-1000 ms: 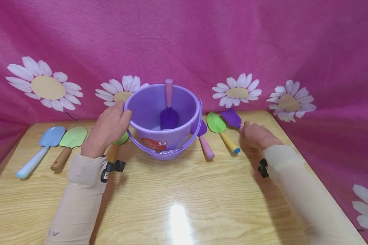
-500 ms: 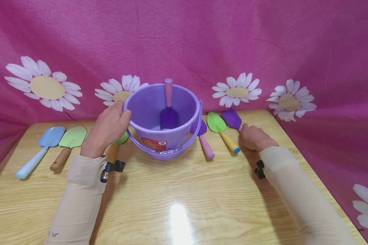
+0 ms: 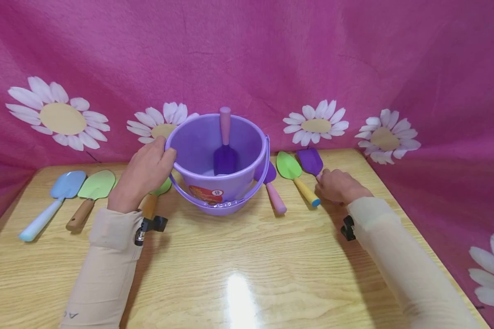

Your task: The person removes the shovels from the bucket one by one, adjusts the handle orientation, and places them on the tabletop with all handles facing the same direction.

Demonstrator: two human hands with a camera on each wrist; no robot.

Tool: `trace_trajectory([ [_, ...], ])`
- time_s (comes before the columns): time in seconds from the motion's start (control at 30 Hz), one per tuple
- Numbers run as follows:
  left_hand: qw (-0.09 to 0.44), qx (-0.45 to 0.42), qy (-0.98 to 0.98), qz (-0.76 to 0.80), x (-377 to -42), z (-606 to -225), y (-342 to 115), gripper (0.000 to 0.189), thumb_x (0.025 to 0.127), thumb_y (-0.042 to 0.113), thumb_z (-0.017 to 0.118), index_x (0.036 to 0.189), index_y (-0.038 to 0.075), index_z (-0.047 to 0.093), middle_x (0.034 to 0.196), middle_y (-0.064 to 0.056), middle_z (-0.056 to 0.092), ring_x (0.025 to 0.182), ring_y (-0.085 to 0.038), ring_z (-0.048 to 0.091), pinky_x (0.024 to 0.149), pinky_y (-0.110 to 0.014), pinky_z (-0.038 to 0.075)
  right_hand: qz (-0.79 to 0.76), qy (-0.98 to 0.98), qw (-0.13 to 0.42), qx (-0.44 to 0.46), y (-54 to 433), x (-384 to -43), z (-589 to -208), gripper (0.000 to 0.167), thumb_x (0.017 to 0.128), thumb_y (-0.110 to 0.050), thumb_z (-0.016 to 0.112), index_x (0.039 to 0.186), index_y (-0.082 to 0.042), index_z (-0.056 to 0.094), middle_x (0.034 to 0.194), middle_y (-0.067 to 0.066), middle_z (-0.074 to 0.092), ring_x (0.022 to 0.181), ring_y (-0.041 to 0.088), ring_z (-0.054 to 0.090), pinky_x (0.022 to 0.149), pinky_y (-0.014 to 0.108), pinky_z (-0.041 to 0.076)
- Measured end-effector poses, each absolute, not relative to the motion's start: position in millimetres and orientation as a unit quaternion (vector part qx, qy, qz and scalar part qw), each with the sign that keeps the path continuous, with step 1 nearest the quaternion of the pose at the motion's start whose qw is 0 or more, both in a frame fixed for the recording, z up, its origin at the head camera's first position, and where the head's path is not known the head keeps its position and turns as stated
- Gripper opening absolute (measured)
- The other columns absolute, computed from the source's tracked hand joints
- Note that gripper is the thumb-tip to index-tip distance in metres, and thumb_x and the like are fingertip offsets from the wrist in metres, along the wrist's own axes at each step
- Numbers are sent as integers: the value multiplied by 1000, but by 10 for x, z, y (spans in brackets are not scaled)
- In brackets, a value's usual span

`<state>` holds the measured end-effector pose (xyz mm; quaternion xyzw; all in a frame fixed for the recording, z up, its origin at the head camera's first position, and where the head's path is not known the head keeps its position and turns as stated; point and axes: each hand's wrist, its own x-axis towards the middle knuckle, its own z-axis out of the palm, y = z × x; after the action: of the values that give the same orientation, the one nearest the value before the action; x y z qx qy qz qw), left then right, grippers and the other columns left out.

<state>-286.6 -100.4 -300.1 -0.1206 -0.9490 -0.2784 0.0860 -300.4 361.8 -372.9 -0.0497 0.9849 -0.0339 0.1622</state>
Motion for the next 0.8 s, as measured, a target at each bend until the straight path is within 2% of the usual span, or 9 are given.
trace_trajectory([
  [0.2, 85, -119, -949, -279, -2863, -3000, -1001, 44, 101, 37, 35, 115, 0, 55, 99, -16, 59, 94, -34, 59, 87, -48, 49, -4, 986, 151, -65, 3604, -2987, -3613, 43, 109, -36, 39, 103, 4, 54, 72, 12, 61, 66, 25, 61, 67, 40, 52],
  [0.3, 84, -119, -949, -280, -2863, -2998, -999, 45, 101, 37, 35, 115, 0, 55, 99, -16, 59, 94, -33, 60, 87, -48, 49, 17, 988, 130, -85, 3601, -2996, -3502, 39, 106, -35, 46, 94, 0, 56, 67, 8, 61, 68, 24, 61, 71, 43, 52],
  [0.43, 84, -120, -949, -279, -2860, -2989, -997, 44, 100, 37, 35, 115, 0, 55, 100, -16, 59, 95, -34, 60, 87, -48, 49, 48, 988, 54, -139, 3574, -3038, -3363, 31, 97, -30, 61, 81, -3, 58, 65, 7, 57, 64, 24, 57, 65, 43, 49],
  [0.5, 84, -120, -949, -280, -2859, -2986, -999, 45, 100, 37, 35, 115, 0, 55, 100, -16, 60, 95, -34, 60, 87, -49, 49, 55, 985, 14, -163, 3536, -3054, -3293, 27, 93, -26, 65, 82, -3, 58, 68, 6, 55, 62, 23, 55, 61, 43, 48],
  [0.67, 82, -121, -948, -281, -2860, -2996, -1001, 46, 101, 38, 35, 117, 0, 55, 101, -16, 60, 96, -33, 60, 88, -48, 49, 40, 984, -12, -174, 3378, -3042, -3080, 19, 92, -22, 66, 91, -4, 58, 71, 6, 54, 62, 22, 55, 58, 40, 48],
  [0.8, 82, -121, -948, -282, -2859, -2997, -1002, 46, 101, 38, 35, 117, 0, 54, 101, -16, 60, 96, -33, 60, 88, -48, 49, 34, 979, -45, -196, 3241, -3012, -2883, 15, 92, -18, 65, 88, -5, 58, 69, 6, 54, 59, 23, 54, 54, 40, 47],
])
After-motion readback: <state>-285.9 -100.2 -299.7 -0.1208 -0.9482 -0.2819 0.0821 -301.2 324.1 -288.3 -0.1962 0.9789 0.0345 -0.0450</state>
